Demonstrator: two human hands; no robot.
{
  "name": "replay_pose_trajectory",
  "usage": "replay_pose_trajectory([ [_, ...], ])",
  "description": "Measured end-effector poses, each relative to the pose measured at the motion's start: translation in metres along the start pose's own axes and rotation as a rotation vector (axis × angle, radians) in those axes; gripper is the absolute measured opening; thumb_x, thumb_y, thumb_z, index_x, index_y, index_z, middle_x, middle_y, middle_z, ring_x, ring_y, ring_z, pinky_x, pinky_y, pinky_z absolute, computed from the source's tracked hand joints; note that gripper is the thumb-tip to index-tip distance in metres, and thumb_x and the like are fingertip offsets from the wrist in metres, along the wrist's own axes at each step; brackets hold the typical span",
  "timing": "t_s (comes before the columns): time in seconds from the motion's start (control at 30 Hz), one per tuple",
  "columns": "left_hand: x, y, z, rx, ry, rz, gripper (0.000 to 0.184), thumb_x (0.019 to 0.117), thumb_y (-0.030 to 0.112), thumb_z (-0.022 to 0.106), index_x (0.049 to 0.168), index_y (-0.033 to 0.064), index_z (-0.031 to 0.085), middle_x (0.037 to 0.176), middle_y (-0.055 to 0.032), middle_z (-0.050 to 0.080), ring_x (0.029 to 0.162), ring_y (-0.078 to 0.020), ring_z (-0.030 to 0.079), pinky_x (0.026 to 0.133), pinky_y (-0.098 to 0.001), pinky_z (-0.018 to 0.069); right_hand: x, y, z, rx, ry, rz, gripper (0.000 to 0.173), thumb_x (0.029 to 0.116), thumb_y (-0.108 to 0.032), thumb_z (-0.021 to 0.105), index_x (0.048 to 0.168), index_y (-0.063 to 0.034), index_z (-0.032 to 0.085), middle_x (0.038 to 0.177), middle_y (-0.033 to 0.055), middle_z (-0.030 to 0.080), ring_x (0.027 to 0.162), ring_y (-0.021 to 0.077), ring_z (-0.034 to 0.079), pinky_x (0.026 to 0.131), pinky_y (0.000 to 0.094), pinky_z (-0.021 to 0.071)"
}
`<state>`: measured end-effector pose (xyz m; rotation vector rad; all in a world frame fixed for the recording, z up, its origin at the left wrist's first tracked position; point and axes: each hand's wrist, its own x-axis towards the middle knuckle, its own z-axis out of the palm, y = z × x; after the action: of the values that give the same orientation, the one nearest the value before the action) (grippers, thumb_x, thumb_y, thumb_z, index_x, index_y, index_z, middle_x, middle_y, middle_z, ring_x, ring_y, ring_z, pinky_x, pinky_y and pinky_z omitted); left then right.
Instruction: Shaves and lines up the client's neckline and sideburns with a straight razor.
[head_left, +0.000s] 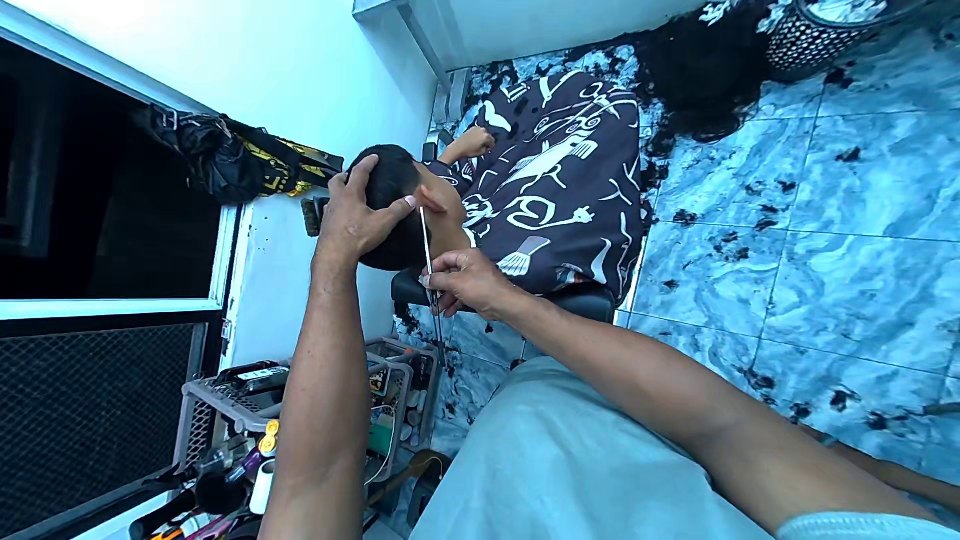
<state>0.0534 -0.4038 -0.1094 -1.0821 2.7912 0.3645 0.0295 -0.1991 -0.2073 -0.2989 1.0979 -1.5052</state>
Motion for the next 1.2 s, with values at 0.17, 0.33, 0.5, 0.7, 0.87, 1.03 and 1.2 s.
replay_pose_trajectory([
  [0.17, 0.001, -0.001, 0.000, 0.000, -0.003, 0.002, 0.093, 0.0767, 0.073, 0.071, 0.157, 0.0370, 0.040, 0.156, -0.0177, 0.041, 0.133, -0.0382, 0.051, 0.100, -0.0655, 0.0459, 0.001, 0.005, -0.001, 0.098, -0.001, 0.064, 0.021, 0.1005, -0.014, 0.067, 0.115, 0.0010, 0.064, 0.095, 0.0182, 0.072, 0.065, 0.0254, 0.072, 0.059, 0.0396, 0.0635],
  [0.33, 0.002, -0.001, 0.000, 0.002, -0.009, -0.008, 0.093, 0.0764, 0.073, 0.071, 0.157, 0.0371, 0.040, 0.156, -0.0183, 0.041, 0.133, -0.0386, 0.052, 0.100, -0.0658, 0.0459, 0.003, 0.006, 0.004, 0.107, -0.013, 0.075, 0.020, 0.1006, -0.012, 0.066, 0.115, 0.0007, 0.064, 0.098, 0.0181, 0.071, 0.068, 0.0260, 0.072, 0.061, 0.0404, 0.0640],
  [0.5, 0.002, -0.001, 0.000, 0.004, -0.009, -0.009, 0.095, 0.0757, 0.074, 0.071, 0.157, 0.0375, 0.040, 0.155, -0.0178, 0.042, 0.133, -0.0384, 0.051, 0.100, -0.0654, 0.0460, 0.008, 0.013, 0.005, 0.140, 0.010, 0.112, 0.020, 0.1011, -0.013, 0.065, 0.116, 0.0005, 0.063, 0.102, 0.0188, 0.071, 0.072, 0.0281, 0.074, 0.062, 0.0420, 0.0644],
  [0.7, 0.003, -0.001, -0.001, 0.003, -0.012, -0.013, 0.095, 0.0755, 0.074, 0.072, 0.157, 0.0377, 0.039, 0.156, -0.0180, 0.042, 0.132, -0.0382, 0.052, 0.100, -0.0652, 0.0463, 0.012, 0.017, 0.009, 0.185, 0.044, 0.143, 0.020, 0.1015, -0.014, 0.065, 0.115, 0.0002, 0.062, 0.104, 0.0194, 0.071, 0.073, 0.0293, 0.074, 0.062, 0.0430, 0.0646],
  [0.87, 0.004, -0.003, 0.000, -0.006, -0.009, -0.006, 0.094, 0.0757, 0.073, 0.072, 0.157, 0.0371, 0.040, 0.156, -0.0195, 0.041, 0.133, -0.0402, 0.051, 0.099, -0.0672, 0.0458, 0.009, 0.011, 0.011, 0.162, 0.017, 0.129, 0.019, 0.1018, -0.014, 0.064, 0.115, 0.0005, 0.063, 0.100, 0.0183, 0.071, 0.072, 0.0274, 0.073, 0.062, 0.0414, 0.0643],
  [1.03, 0.004, -0.003, 0.001, -0.007, -0.003, -0.002, 0.095, 0.0754, 0.074, 0.071, 0.157, 0.0373, 0.039, 0.157, -0.0194, 0.040, 0.133, -0.0399, 0.051, 0.099, -0.0667, 0.0461, 0.003, 0.012, 0.003, 0.232, 0.038, 0.152, 0.020, 0.1021, -0.016, 0.063, 0.116, -0.0012, 0.062, 0.099, 0.0182, 0.070, 0.067, 0.0275, 0.072, 0.060, 0.0422, 0.0635],
  [1.2, 0.002, 0.000, 0.003, 0.011, 0.016, -0.007, 0.095, 0.0752, 0.075, 0.070, 0.157, 0.0389, 0.038, 0.158, -0.0183, 0.039, 0.133, -0.0405, 0.050, 0.099, -0.0674, 0.0446, 0.004, 0.007, -0.003, 0.271, 0.028, 0.192, 0.021, 0.1025, -0.016, 0.062, 0.117, -0.0014, 0.060, 0.099, 0.0183, 0.070, 0.067, 0.0287, 0.072, 0.061, 0.0437, 0.0638],
])
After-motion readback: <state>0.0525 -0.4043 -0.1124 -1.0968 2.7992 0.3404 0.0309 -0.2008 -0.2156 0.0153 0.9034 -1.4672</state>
